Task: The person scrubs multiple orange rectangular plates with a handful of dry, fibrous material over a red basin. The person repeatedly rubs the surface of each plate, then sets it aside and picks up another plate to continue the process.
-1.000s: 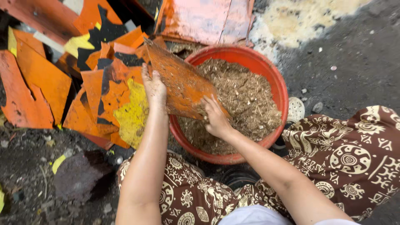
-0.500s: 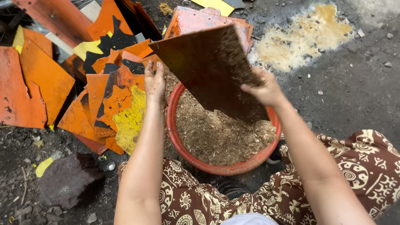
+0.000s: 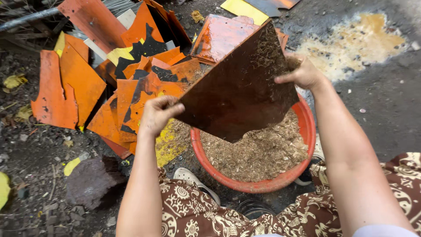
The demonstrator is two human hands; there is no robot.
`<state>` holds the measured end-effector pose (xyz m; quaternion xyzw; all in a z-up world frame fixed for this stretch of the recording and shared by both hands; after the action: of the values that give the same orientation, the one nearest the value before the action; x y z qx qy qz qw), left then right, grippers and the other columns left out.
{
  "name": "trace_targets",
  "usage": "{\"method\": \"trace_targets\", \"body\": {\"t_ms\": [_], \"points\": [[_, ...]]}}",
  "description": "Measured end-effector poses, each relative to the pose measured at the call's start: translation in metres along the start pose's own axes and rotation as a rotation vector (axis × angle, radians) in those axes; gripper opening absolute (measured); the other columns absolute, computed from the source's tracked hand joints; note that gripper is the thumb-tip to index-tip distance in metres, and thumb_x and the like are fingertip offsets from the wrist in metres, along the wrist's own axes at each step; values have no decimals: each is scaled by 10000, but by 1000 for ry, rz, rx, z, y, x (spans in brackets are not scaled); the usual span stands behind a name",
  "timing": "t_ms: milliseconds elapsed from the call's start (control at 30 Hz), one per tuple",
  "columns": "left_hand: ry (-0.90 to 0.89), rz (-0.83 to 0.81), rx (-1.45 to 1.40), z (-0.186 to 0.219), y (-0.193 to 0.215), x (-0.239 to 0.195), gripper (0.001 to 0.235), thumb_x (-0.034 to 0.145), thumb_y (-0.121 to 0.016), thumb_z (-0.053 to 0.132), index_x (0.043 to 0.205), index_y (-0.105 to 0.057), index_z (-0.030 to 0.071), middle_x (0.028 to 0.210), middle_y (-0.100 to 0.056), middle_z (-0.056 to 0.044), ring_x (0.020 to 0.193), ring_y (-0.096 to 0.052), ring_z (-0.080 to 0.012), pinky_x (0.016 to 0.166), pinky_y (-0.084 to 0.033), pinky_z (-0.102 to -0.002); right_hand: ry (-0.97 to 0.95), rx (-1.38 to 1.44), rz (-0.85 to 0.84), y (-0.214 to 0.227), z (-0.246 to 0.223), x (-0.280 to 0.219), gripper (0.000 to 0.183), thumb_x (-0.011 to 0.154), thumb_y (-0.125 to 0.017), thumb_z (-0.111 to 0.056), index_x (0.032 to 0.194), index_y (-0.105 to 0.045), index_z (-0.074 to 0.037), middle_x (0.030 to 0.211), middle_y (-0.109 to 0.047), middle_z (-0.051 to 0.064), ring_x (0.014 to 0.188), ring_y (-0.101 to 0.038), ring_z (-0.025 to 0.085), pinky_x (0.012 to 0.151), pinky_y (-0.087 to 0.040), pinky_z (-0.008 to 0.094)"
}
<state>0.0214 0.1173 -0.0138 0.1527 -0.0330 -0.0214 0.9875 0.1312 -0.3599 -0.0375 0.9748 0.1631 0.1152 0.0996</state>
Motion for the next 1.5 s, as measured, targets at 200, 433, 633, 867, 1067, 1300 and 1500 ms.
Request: {"method": "trace_targets", "body": {"t_ms": [200,433,633,867,1067,1300,1500], "points": [[-91,-284,360,27,-34,-38,502,731,-777,47,1228,-713,75,1047,-757,-85,953,-710,-178,871,-574,-315,-302,-248,75,-26,31,17,640,691,-881,-52,1299,-681,-69,1326,-698,103,1204,-651,227,1047,-516,398],[3,-343,290,33,-70,-19,802,694,-580,10,1479,-488,151,1306,-683,-145,1180,-676,-271,1009,-532,-372,-17,-451,657,-76,86,7,626,860,-931,-85,1363,-583,52,1343,-602,243,1296,-539,344,1079,-404,501],[-124,-300,405,34,-81,7,698,884,-661,84,1530,-400,122,1361,-654,-200,1268,-623,-337,1062,-472,-410,30,4,794,-173,4,-21,387,914,-761,-158,1263,-648,-33,1202,-732,117,1098,-712,209,991,-578,375],[115,-299,507,43,-99,-4,788,797,-616,49,1550,-404,145,1209,-724,-209,1083,-712,-298,989,-534,-370,339,-15,747,-287,-1,-26,205,1127,-347,-302,1288,-455,-233,1736,-184,117,1636,-76,318,1330,-76,507],[56,-111,196,2,-91,-13,696,863,-701,189,1455,-431,-58,1313,-639,-240,1154,-594,-268,1014,-464,-384,-341,-80,620,-243,86,-13,611,1109,-199,-437,1674,-195,-205,1742,-203,40,1619,-165,276,1306,-73,566],[226,167,164,-55,-72,-4,750,1055,-367,565,1351,-542,-102,1314,-655,-215,1260,-565,-259,1106,-409,-375,-266,489,437,-308,39,-33,637,1096,-217,-478,1648,-30,-221,1730,21,95,1598,-48,382,1246,-143,623],[439,176,338,-49,-68,-19,715,1079,-366,539,1275,-590,-110,1129,-645,-312,1111,-569,-332,1043,-451,-393,-275,-126,260,-286,87,3,659,1106,-187,-435,1655,22,-137,1741,75,56,1611,135,358,1254,78,639]]}}
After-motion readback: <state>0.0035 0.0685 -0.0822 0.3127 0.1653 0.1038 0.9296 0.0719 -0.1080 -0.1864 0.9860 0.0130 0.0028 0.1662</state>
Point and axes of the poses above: each hand's wrist, its own x-axis towards the middle knuckle, its own y-axis out of the back of the hand, z = x × y, the point moved 1 cm from there along x, towards the middle knuckle
